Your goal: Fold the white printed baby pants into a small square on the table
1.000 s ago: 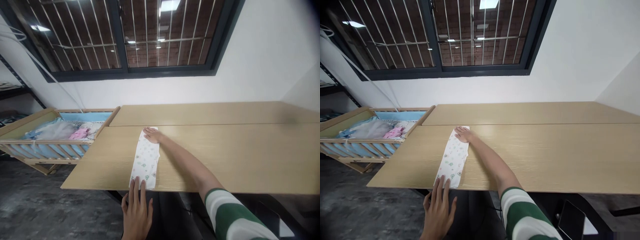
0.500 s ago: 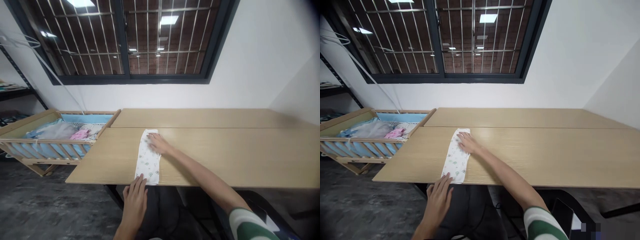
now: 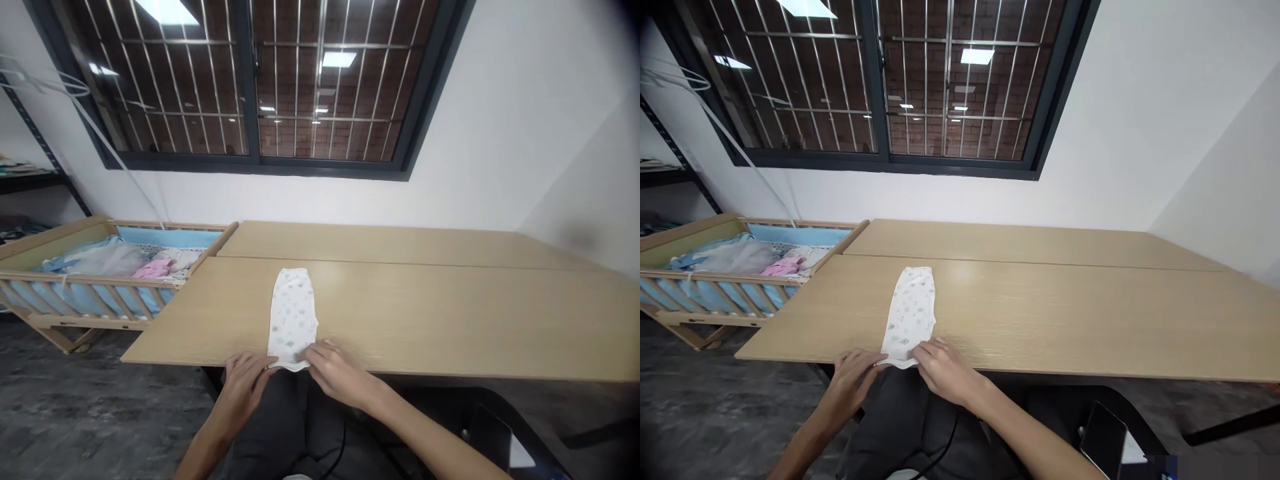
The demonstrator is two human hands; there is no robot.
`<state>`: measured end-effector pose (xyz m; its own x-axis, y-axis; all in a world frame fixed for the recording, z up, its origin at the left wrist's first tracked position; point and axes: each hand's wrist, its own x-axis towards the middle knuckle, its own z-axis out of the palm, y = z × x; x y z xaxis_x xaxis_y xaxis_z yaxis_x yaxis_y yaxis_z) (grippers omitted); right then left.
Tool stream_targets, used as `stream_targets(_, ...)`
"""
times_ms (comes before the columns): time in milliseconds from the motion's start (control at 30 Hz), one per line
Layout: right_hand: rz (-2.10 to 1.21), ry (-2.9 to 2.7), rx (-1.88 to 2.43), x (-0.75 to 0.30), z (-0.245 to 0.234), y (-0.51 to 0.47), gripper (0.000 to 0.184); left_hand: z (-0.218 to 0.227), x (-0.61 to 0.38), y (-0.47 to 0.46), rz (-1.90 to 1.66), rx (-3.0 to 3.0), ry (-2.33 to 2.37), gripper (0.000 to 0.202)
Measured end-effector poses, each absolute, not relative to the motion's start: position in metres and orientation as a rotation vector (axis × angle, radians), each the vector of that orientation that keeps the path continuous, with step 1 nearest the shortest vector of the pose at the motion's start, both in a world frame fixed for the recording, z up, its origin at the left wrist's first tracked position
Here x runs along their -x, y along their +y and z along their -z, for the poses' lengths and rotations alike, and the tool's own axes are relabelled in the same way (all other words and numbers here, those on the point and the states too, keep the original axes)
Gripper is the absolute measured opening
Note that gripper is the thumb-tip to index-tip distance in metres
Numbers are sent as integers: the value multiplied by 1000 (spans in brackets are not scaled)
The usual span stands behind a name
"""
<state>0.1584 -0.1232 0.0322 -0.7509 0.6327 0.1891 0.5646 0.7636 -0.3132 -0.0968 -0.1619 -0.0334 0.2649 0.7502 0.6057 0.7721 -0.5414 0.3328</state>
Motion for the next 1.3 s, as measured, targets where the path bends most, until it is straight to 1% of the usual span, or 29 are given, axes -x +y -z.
stream_targets(100, -582, -2538, 965, -163, -64, -125, 23, 14, 97, -156, 1265, 2498, -1494, 23)
stream_targets(233, -818, -2326, 947, -170, -96, -102, 23, -26, 102, -130, 1198, 2529, -1444, 30)
stream_targets(267, -850, -2259, 948, -171, -99, -90, 26, -39, 102, -119, 1176, 2508, -1449, 32)
stream_targets(333, -896, -2124, 965, -170, -100, -60, 36, -64, 100, -93, 1118, 2452, -1522, 36)
stream_targets(400, -917, -1999, 992, -165, -96, -23, 42, -85, 95, -62, 985, 2431, -1674, 36)
stream_targets(500, -909, -1866, 1050, -154, -83, 32, 37, -100, 83, -11, 736, 2430, -1896, 34)
stream_targets(600, -866, -1812, 1263, -140, -63, 77, 29, -94, 71, 34, 622, 2410, -1996, 33)
stream_targets(667, -828, -1817, 1445, -133, -49, 96, 27, -85, 65, 53, 547, 2403, -2053, 32)
stream_targets(767, -799, -1855, 1568, -130, -31, 109, 31, -74, 55, 58, 462, 2377, -2106, 29)
stream_targets(867, -748, -1895, 1561, -136, -24, 107, 42, -63, 41, 29, 439, 2322, -2099, 37)
stream_targets(933, -637, -2012, 1456, -140, -26, 97, 51, -48, 28, -5, 431, 2318, -2056, 43)
stream_targets(967, -578, -2118, 1357, -140, -28, 88, 55, -37, 21, -24, 424, 2334, -2026, 44)
stream_targets(1033, -513, -2376, 1093, -137, -32, 67, 59, -11, 8, -60, 476, 2299, -1922, 53)
stream_targets(1100, -597, -2598, 829, -131, -35, 43, 60, 14, -3, -86, 528, 2237, -1839, 60)
stream_targets(1167, -764, -2732, 651, -122, -33, 24, 57, 32, -10, -100, 546, 2171, -1809, 60)
stream_targets(1233, -883, -2804, 577, -115, -26, 15, 54, 40, -13, -104, 557, 2134, -1810, 58)
stream_targets(1300, -903, -2845, 613, -112, -17, 22, 53, 40, -12, -102, 585, 2134, -1811, 59)
